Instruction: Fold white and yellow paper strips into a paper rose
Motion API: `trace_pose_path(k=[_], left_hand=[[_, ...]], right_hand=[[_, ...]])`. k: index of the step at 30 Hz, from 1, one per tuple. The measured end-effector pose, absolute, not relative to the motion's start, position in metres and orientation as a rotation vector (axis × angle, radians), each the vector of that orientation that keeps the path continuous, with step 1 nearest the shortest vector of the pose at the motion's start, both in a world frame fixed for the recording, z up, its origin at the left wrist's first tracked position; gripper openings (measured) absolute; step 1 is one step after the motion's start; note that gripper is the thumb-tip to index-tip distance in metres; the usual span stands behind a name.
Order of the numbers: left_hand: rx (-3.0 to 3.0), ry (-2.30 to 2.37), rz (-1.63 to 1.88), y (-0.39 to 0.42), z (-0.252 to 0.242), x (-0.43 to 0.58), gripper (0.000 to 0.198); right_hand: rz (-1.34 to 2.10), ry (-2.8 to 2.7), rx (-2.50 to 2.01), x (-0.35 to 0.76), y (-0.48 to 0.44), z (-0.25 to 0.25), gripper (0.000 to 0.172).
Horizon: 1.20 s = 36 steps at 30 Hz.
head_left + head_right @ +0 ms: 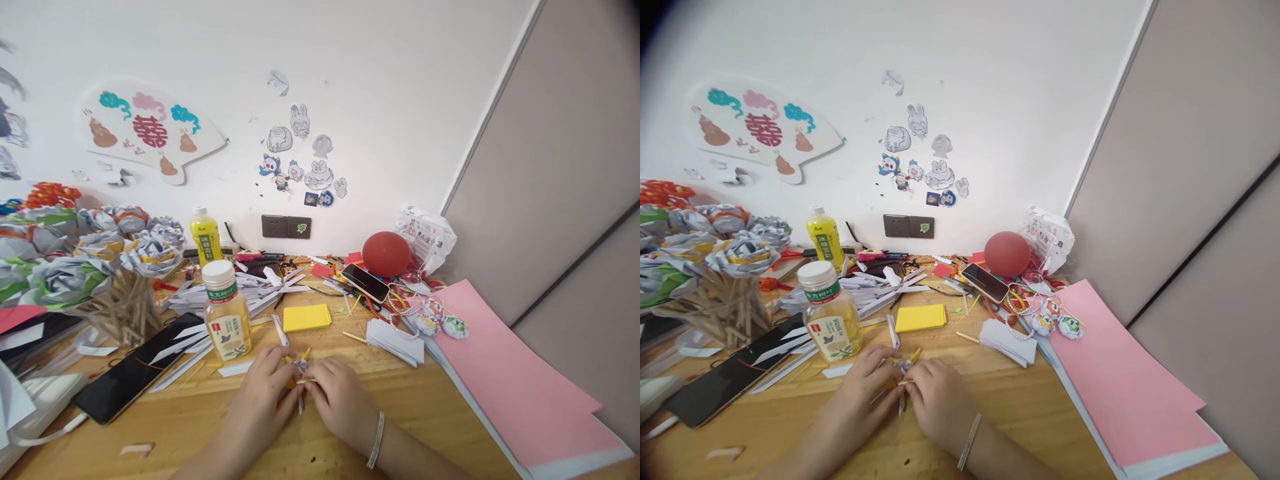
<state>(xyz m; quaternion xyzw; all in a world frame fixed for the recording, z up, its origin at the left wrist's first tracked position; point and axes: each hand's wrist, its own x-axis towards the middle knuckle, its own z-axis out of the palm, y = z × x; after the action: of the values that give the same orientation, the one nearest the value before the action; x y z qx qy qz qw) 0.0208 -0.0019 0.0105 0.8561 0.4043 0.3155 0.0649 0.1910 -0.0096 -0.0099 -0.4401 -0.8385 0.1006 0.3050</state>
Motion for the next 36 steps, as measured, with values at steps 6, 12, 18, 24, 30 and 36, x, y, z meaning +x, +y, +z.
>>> trace_pose_path(k=[6,12,18,24,30,36], left_hand=[[2.585,1.219,0.913,-0.003,0.017,0.02,0.018],[2.56,1.231,0.853,-0.001,0.015,0.018,0.018],[2.562,1.24,0.807,0.0,0.015,0.019,0.017],[2.554,1.238,0.812,-0.001,0.015,0.019,0.015],[2.587,1.245,0.799,-0.005,0.018,0.019,0.013],[2.735,1.201,0.869,-0.003,0.013,0.019,0.015]], right_hand=[[0.16,-2.302,-1.122,0.19,-0.01,-0.011,0.011],[0.205,-2.359,-1.128,0.194,-0.01,-0.004,0.007],[0.225,-2.43,-1.126,0.213,-0.002,0.01,0.009],[0.221,-2.397,-1.219,0.217,0.001,0.011,0.011],[0.212,-2.386,-1.266,0.212,-0.001,0.01,0.011],[0.368,-2.16,-1.299,0.209,0.001,0.004,0.021]])
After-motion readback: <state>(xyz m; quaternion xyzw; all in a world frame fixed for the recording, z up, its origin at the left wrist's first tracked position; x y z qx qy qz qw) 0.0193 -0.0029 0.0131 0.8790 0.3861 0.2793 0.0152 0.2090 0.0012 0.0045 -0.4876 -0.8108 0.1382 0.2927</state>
